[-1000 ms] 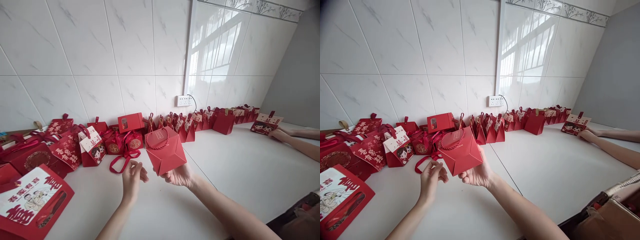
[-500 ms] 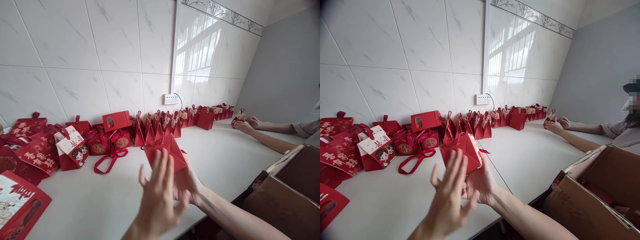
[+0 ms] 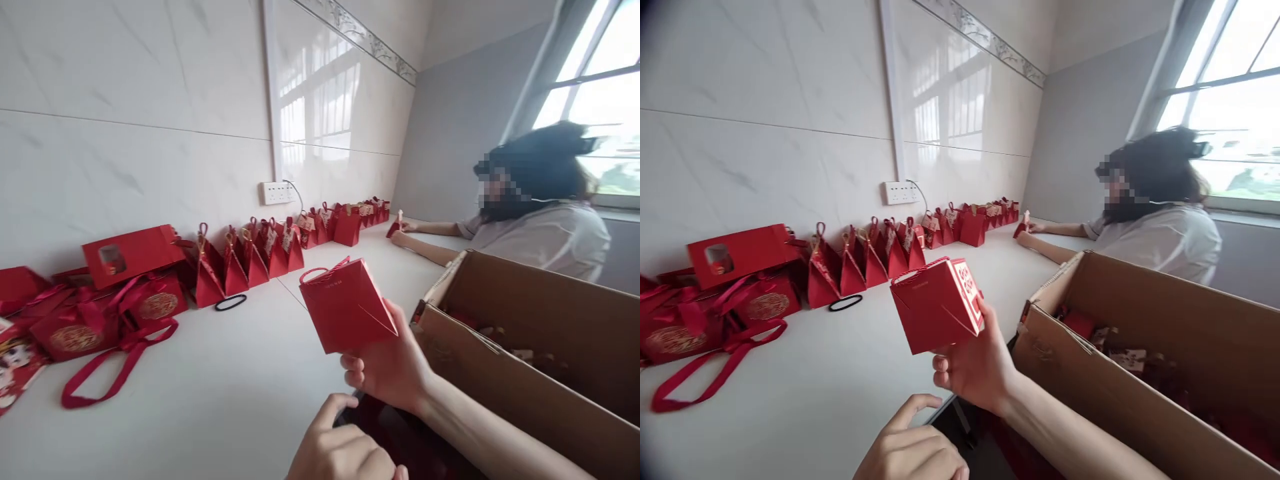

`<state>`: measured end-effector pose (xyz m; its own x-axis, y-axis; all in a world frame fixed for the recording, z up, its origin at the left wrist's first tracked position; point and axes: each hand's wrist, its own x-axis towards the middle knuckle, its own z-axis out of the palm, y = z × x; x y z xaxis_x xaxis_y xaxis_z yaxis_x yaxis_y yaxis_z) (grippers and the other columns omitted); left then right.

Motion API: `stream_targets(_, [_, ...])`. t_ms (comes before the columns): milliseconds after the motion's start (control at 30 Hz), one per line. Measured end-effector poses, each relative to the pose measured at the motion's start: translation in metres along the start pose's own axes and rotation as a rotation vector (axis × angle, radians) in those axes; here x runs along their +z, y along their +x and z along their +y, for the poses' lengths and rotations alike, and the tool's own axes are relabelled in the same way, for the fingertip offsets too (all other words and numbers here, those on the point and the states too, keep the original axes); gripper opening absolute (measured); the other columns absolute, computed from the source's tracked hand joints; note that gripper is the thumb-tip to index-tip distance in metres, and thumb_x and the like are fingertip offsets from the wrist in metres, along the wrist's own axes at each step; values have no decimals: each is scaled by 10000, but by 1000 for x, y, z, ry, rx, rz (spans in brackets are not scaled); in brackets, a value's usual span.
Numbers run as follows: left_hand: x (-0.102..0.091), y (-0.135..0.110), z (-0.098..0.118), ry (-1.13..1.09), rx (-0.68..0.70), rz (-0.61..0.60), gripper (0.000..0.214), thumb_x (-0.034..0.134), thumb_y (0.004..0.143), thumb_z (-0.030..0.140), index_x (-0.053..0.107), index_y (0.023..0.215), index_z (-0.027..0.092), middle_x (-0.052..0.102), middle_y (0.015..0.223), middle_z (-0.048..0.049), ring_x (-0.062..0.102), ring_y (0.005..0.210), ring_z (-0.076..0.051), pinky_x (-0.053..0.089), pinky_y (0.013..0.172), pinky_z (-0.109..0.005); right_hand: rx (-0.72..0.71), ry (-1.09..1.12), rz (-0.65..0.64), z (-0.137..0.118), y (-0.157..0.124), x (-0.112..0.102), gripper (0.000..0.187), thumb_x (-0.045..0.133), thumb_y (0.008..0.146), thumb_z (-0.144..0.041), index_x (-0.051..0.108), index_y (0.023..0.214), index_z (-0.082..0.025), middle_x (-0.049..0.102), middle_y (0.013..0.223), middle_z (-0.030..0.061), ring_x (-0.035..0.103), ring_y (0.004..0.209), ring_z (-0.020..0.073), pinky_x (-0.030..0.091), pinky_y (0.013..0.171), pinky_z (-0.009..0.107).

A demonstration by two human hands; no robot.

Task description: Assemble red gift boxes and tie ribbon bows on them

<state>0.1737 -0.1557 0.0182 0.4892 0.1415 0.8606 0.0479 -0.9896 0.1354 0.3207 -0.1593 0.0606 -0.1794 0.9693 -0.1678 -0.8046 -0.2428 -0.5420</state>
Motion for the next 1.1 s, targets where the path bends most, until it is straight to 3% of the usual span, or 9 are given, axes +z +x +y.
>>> stream_targets(100, [25,0,4,-9,35,-37,233,398,730,57,457,540,180,508,431,54,530,407,-86,547,705,-307,-383,-165,163,-31,-59,-6,401,685,652,-538,616,897,-229,686,768,13,628,606,166,508,512,261])
stream_targets(167, [40,5,6,-63,28,-45,226,379,764,79,501,606,186,546,481,32,627,543,-141,546,703,-339,-649,-401,277,-58,-101,-12,408,762,597,-461,627,926,-259,700,857,10,661,703,198,563,580,309])
stream_targets(333, [75,40,14,-95,81,-258,213,447,820,147,615,950,163,699,1015,-73,649,997,-247,543,832,-410,-920,-1069,773,-130,-175,-43,581,839,549,-347,584,1060,-240,674,982,46,652,852,237,561,797,430])
stream_targets(400, [94,56,19,-85,106,-249,285,461,831,162,603,1077,144,642,1181,-104,589,1124,-265,518,896,-422,-886,-1240,910,-151,-190,-69,717,850,540,-290,513,1169,-214,655,987,54,643,839,220,545,827,430])
stream_targets(533, [133,81,30,-127,145,-233,356,474,858,193,556,1199,135,573,1293,-109,485,1251,-266,422,1006,-431,-778,-1309,1065,-174,-210,-136,963,809,617,-309,201,1362,-248,586,1084,74,632,884,214,550,766,374])
stream_targets(700, [169,108,21,-270,178,-146,172,512,857,178,622,984,143,693,1030,-77,584,1098,-232,327,1039,-431,-529,-1406,1067,-168,-219,-205,918,746,645,-395,147,1318,-222,435,1271,153,600,1036,278,517,884,448])
stream_targets(800, [186,115,8,-323,168,-128,131,498,832,120,592,753,166,679,759,-33,619,875,-202,354,941,-422,-436,-1485,1002,-152,-219,-228,903,722,644,-413,135,1298,-200,411,1303,180,570,1106,303,475,955,465])
stream_targets(933, [202,112,1,-289,164,4,222,415,820,111,515,636,184,562,520,0,477,581,-158,313,693,-359,-327,-1402,1007,-125,-226,-250,841,682,686,-441,129,1272,-202,418,1315,204,582,1097,301,491,924,450])
stream_targets(1100, [207,108,6,-297,134,46,225,397,804,112,516,628,186,544,456,4,437,550,-152,267,625,-341,-285,-1387,1060,-104,-240,-278,852,712,656,-457,143,1240,-211,426,1322,212,516,1189,329,434,984,493])
